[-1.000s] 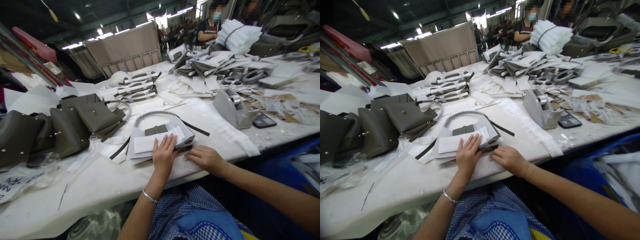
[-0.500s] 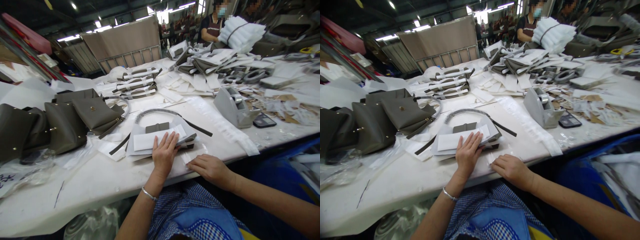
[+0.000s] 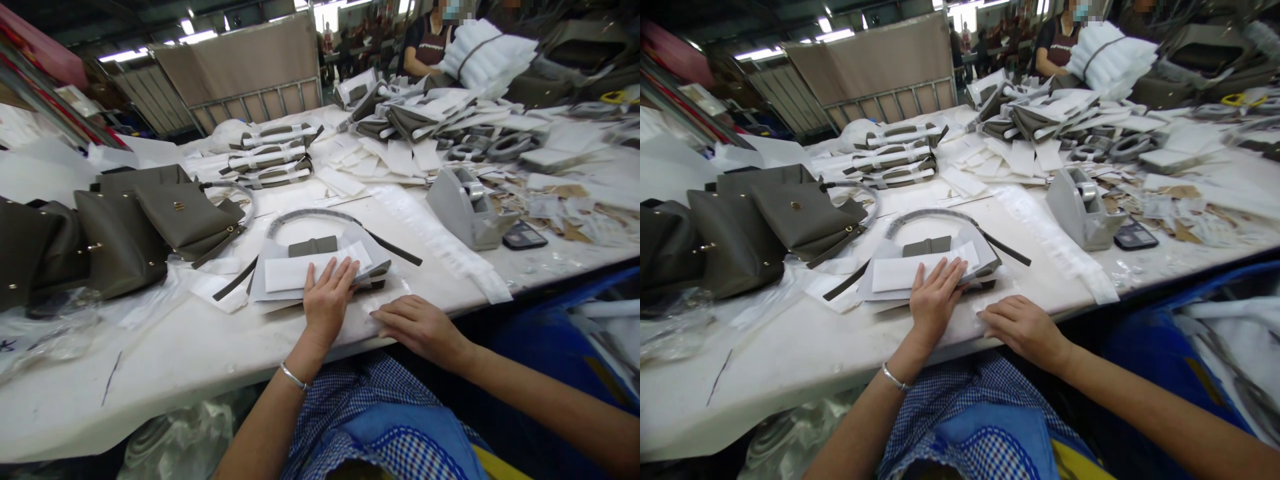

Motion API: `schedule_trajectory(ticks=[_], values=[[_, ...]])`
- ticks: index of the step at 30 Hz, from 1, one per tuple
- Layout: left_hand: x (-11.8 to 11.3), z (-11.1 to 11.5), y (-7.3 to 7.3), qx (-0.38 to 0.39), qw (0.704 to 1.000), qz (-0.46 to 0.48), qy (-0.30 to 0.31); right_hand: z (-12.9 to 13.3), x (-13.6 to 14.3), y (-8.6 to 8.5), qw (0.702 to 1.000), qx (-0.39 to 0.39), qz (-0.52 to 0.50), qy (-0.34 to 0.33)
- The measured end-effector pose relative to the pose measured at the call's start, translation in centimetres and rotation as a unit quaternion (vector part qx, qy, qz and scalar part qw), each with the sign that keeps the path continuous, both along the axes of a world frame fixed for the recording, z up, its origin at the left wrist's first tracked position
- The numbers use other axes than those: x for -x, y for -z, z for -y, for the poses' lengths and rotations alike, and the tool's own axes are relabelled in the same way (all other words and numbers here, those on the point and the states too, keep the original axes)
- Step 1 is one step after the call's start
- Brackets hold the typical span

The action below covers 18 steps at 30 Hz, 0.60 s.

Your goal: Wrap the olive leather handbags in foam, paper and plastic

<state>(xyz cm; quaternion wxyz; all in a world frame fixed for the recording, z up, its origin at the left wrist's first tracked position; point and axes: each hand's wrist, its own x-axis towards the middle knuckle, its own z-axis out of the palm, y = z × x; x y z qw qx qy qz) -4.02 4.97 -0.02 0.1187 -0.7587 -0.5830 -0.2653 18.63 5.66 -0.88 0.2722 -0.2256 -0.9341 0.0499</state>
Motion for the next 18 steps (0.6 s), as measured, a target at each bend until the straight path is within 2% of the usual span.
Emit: schedule_trajectory(ticks=[3,8,12,16,18], values=[[0.0,-0.1,0.0,-0.005,1.000,0.003,-0.001,-0.2,-0.1,0.2,0.999,0.040,-0.018,0.024],[-0.1,0.0,0.0,-0.006,1.000,0.005,0.000,-1.6,-0.3,0.2,0.993,0.114,-0.016,-0.012],[0.0,0.0,0.1,-0.004,1.000,0.007,0.002,-2.8,-0.2,0.2,0.985,0.168,-0.049,-0.004],[0.0,0.0,0.1,-0.005,1.000,0.006,0.002,-3.0,0.1,0.3,0.979,0.184,-0.077,-0.037],[0.1,0.0,0.1,-0.006,1.000,0.005,0.003,-2.9,0.1,0.4,0.983,0.164,-0.071,-0.050]])
